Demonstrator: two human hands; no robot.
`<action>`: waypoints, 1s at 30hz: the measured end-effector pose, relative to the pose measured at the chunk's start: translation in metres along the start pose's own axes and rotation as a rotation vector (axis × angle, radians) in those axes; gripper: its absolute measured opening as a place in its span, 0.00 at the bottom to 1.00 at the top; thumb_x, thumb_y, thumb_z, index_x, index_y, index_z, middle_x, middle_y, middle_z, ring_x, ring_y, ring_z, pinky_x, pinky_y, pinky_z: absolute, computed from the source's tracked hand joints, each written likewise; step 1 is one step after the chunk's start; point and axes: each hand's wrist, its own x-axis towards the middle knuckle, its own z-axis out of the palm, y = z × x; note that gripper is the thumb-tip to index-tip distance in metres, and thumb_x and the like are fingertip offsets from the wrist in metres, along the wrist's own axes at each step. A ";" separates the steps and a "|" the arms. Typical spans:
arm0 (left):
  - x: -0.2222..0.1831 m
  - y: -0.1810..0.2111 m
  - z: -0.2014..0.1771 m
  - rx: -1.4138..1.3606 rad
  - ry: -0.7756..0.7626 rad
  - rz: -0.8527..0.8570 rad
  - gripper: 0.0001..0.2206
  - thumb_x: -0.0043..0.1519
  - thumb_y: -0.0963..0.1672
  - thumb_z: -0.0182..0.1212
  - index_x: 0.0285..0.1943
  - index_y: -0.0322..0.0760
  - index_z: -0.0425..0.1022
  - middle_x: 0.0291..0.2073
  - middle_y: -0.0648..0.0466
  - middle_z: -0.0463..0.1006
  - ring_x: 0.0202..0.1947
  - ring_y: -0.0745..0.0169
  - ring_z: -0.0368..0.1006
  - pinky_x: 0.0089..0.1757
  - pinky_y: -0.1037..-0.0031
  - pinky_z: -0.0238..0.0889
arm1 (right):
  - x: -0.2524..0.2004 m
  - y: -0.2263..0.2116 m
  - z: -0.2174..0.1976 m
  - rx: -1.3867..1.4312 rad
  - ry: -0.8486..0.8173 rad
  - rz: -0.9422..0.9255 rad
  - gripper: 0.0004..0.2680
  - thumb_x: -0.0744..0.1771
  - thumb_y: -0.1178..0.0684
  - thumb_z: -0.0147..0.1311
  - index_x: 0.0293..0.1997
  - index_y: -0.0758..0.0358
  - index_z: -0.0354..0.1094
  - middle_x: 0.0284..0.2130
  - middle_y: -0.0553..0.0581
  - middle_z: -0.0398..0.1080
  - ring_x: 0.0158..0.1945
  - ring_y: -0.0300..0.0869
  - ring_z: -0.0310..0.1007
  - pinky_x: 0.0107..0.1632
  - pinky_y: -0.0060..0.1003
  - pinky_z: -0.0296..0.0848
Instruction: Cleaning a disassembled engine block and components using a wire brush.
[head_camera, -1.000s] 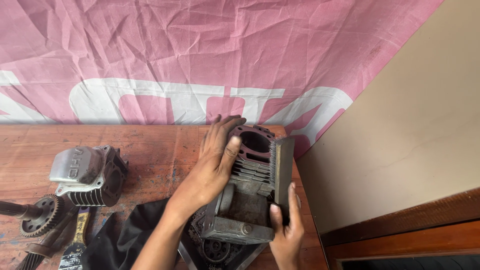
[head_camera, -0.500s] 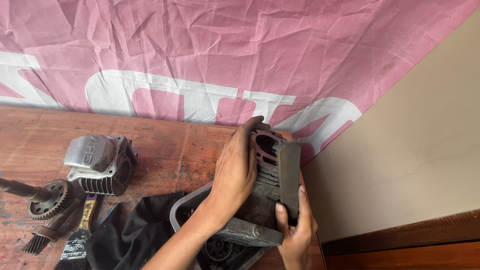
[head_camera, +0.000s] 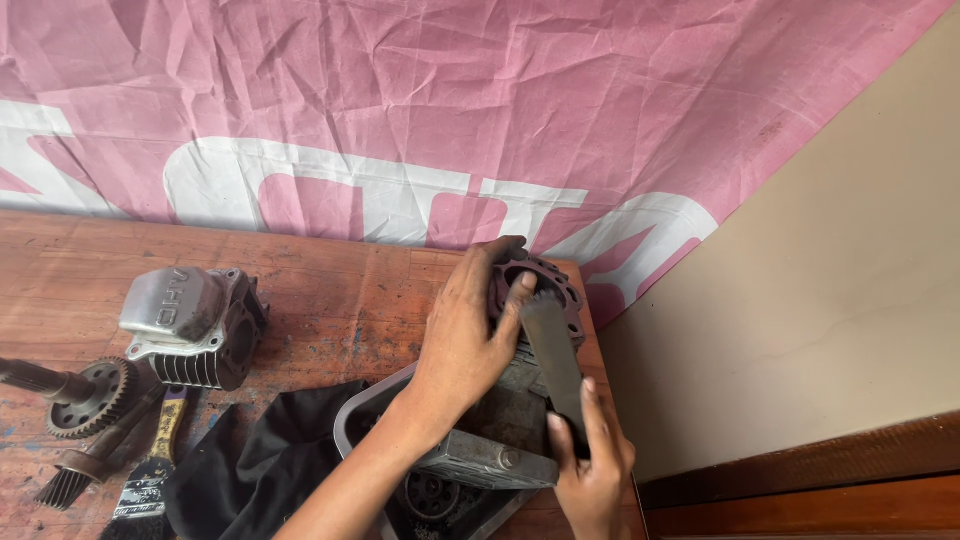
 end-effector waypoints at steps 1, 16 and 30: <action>0.000 0.000 -0.001 0.000 0.000 0.001 0.20 0.66 0.48 0.53 0.62 0.29 0.68 0.43 0.46 0.79 0.41 0.54 0.79 0.43 0.63 0.74 | -0.004 0.005 0.004 0.000 0.001 0.000 0.21 0.62 0.64 0.60 0.63 0.75 0.62 0.51 0.72 0.74 0.45 0.54 0.81 0.45 0.42 0.80; -0.002 -0.004 0.001 -0.086 -0.058 0.031 0.20 0.59 0.37 0.48 0.62 0.25 0.66 0.60 0.40 0.68 0.54 0.45 0.73 0.55 0.61 0.67 | -0.010 -0.007 0.010 0.137 0.053 0.159 0.21 0.67 0.61 0.49 0.69 0.78 0.53 0.66 0.76 0.61 0.66 0.58 0.68 0.66 0.48 0.68; -0.002 -0.007 -0.001 -0.093 -0.068 0.094 0.18 0.62 0.37 0.45 0.61 0.23 0.65 0.62 0.38 0.63 0.58 0.41 0.69 0.58 0.58 0.66 | -0.016 -0.002 0.014 0.108 0.070 0.224 0.21 0.66 0.61 0.53 0.67 0.77 0.57 0.63 0.75 0.64 0.63 0.56 0.70 0.63 0.45 0.70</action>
